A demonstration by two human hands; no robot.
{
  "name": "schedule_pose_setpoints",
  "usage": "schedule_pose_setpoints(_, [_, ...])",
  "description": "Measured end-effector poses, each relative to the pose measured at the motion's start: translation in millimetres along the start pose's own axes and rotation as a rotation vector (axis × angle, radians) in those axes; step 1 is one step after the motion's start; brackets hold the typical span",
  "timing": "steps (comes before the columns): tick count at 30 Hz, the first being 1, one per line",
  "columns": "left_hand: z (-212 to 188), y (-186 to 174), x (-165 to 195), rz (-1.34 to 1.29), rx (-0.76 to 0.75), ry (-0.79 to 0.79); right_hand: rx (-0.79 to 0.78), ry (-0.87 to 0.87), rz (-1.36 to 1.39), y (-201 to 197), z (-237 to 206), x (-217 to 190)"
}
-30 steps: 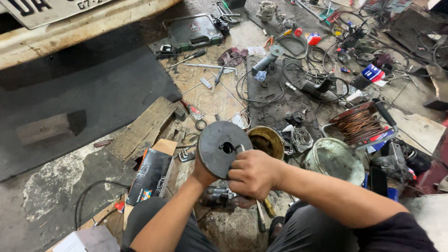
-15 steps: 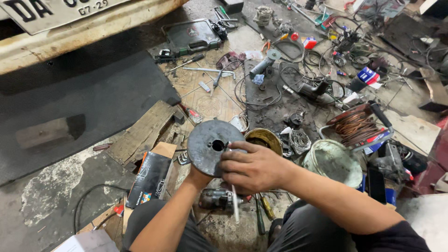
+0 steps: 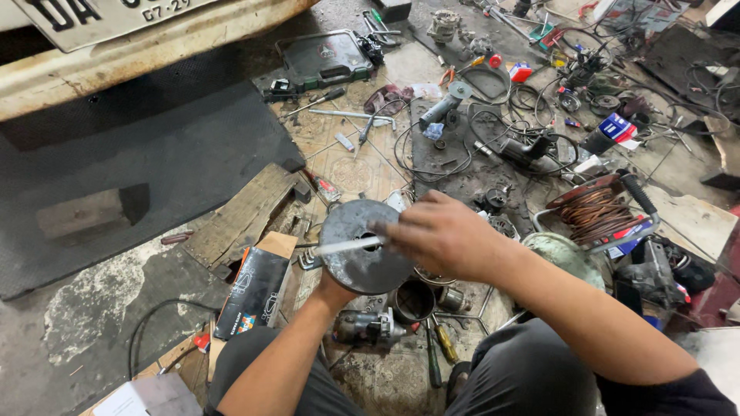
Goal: The person sits on the floor of a cluttered workshop and assembles a circular metal component. They insert a bolt into the center, tighten it with a wrench, and then attach a smaller cylindrical part to the assembly. The person holds and rotates the assembled unit to inspect it.
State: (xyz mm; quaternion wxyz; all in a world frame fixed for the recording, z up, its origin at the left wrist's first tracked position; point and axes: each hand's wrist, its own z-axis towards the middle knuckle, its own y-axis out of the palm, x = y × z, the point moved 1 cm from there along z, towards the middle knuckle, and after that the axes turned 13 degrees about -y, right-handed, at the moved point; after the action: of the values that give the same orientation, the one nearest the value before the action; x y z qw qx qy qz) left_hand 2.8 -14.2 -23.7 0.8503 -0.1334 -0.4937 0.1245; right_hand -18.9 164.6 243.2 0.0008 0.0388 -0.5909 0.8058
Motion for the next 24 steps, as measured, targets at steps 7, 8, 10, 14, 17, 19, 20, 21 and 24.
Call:
schedule_pose_setpoints(7, [3.3, 8.0, -4.7, -0.757, -0.217, -0.537, 0.191, 0.633, 0.79, -8.5, -3.9, 8.8])
schedule_pose_setpoints(8, [3.4, 5.9, -2.9, -0.311, -0.233, -0.498, 0.233, 0.719, 0.934, -8.4, -4.6, 8.3])
schedule_pose_setpoints(10, [4.3, 4.5, -0.3, -1.049, -0.141, -0.573, 0.301, 0.757, 1.174, -8.3, -4.4, 9.1])
schedule_pose_setpoints(14, [0.4, 1.4, 1.3, -0.634, -0.021, -0.489, 0.307, 0.319, 1.081, -14.4, -4.5, 10.1])
schedule_pose_setpoints(17, [-0.5, 1.8, -2.6, -0.727, -0.038, -0.466, 0.16, 0.358, 0.63, -10.5, -4.3, 10.4])
schedule_pose_setpoints(19, [-1.1, 2.6, -5.0, -0.79, -0.047, -0.455, 0.104, 0.47, 0.363, -3.2, -3.1, 9.3])
schedule_pose_setpoints(20, [-1.0, 2.9, -5.1, -0.822, -0.055, -0.448, 0.113, 0.485, 0.246, 0.2, -2.8, 8.1])
schedule_pose_setpoints(21, [-0.8, 3.7, -6.0, -0.963, -0.062, -0.46, 0.123, 0.499, 0.127, 2.6, -3.7, 7.9])
schedule_pose_setpoints(24, [-2.0, 5.3, -6.7, -1.114, -0.057, -0.459, 0.152, 0.46, 0.008, 9.6, -8.9, 3.9])
